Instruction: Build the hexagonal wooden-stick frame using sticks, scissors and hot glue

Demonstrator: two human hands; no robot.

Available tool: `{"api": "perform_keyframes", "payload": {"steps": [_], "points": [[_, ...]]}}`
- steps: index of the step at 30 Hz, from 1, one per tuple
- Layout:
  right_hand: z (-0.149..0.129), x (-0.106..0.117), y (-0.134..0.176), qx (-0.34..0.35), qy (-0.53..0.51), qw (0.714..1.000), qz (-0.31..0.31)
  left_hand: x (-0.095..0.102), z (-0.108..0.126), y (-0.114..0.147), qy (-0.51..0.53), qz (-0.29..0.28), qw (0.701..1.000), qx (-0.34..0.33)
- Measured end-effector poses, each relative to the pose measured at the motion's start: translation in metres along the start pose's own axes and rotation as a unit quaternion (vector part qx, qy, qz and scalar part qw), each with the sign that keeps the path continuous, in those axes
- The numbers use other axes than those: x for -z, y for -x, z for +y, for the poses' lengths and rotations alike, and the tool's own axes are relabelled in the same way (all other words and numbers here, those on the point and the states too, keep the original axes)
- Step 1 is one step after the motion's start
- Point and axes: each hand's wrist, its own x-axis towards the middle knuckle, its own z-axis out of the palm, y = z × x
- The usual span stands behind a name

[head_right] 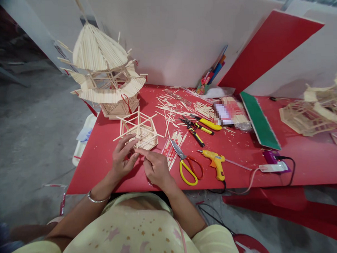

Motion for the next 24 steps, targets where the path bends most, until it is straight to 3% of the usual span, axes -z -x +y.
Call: {"api": "perform_keyframes", "payload": {"steps": [24], "points": [[-0.0003, -0.0006, 0.0004, -0.008, 0.008, 1.000, -0.001, -0.0007, -0.0014, 0.0009, 0.002, -0.001, 1.000, -0.002]]}}
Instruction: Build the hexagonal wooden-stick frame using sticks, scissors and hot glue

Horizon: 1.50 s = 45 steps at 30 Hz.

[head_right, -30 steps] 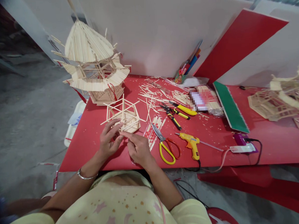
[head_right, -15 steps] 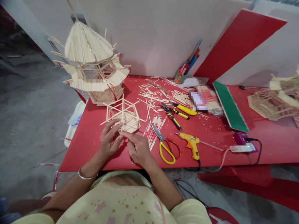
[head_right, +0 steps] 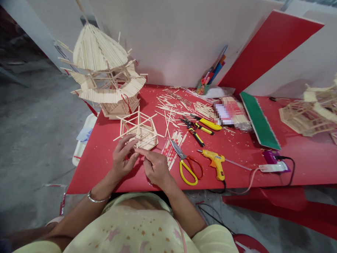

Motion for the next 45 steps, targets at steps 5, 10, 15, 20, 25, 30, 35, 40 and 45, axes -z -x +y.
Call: {"api": "perform_keyframes", "payload": {"steps": [5, 10, 15, 20, 25, 30, 35, 40, 45], "points": [[-0.0006, 0.0004, -0.0002, 0.000, 0.004, 1.000, -0.001, 0.0004, 0.0016, -0.0009, 0.007, 0.003, 1.000, 0.000], [0.0002, 0.0001, 0.0005, 0.001, 0.003, 1.000, -0.002, 0.0006, 0.0022, -0.0009, -0.007, 0.001, 1.000, 0.002], [0.0012, -0.0001, 0.0010, -0.004, 0.007, 1.000, -0.003, 0.0010, 0.0022, -0.0010, 0.005, 0.001, 1.000, 0.000], [0.0015, 0.0004, 0.0009, -0.003, 0.000, 1.000, -0.005, 0.0006, 0.0020, -0.0014, -0.005, 0.000, 1.000, 0.003], [0.0027, 0.0006, 0.0006, -0.003, 0.005, 1.000, -0.005, 0.0005, 0.0011, -0.0006, -0.016, -0.005, 1.000, 0.008], [0.0025, 0.0007, -0.0003, 0.002, -0.001, 1.000, -0.005, 0.0008, 0.0017, -0.0003, -0.005, -0.004, 1.000, 0.009], [0.0033, 0.0001, 0.0000, 0.003, -0.002, 1.000, -0.004, 0.0009, 0.0019, 0.0002, -0.003, -0.007, 1.000, 0.017], [0.0044, -0.0008, 0.0005, 0.001, -0.007, 1.000, -0.004, 0.0010, 0.0014, 0.0000, -0.014, -0.013, 1.000, 0.017], [0.0044, -0.0011, 0.0008, 0.002, -0.014, 1.000, -0.004, 0.0012, 0.0023, -0.0019, -0.007, -0.004, 1.000, 0.005]]}}
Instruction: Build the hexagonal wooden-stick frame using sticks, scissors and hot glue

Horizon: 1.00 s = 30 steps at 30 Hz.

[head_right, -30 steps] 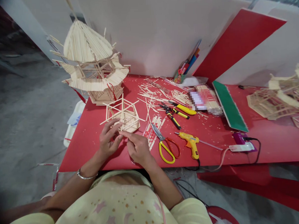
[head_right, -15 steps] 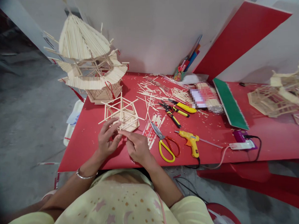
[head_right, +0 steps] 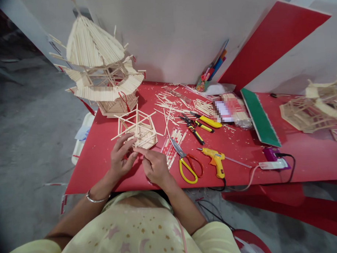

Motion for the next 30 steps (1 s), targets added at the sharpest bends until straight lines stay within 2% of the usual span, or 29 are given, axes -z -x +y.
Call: {"api": "perform_keyframes", "payload": {"steps": [30], "points": [[-0.0003, -0.0001, 0.0001, 0.007, 0.006, 1.000, 0.004, -0.0003, 0.0011, -0.0007, -0.016, -0.002, 1.000, 0.000]]}}
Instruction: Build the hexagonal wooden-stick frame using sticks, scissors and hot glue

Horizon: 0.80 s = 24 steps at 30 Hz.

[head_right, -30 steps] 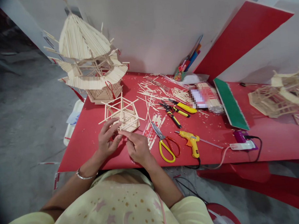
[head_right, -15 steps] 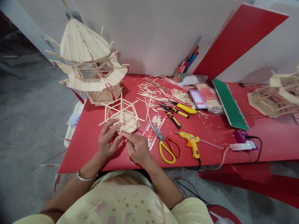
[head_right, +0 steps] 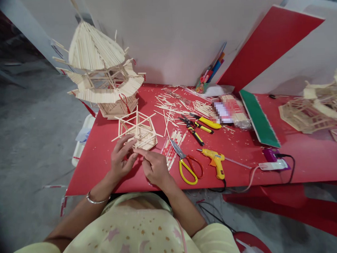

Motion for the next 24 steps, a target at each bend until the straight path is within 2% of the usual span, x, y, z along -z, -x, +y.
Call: {"api": "perform_keyframes", "payload": {"steps": [24], "points": [[-0.0002, -0.0005, 0.0003, -0.005, -0.002, 1.000, 0.001, 0.0007, -0.0005, 0.0012, 0.019, 0.003, 1.000, 0.002]]}}
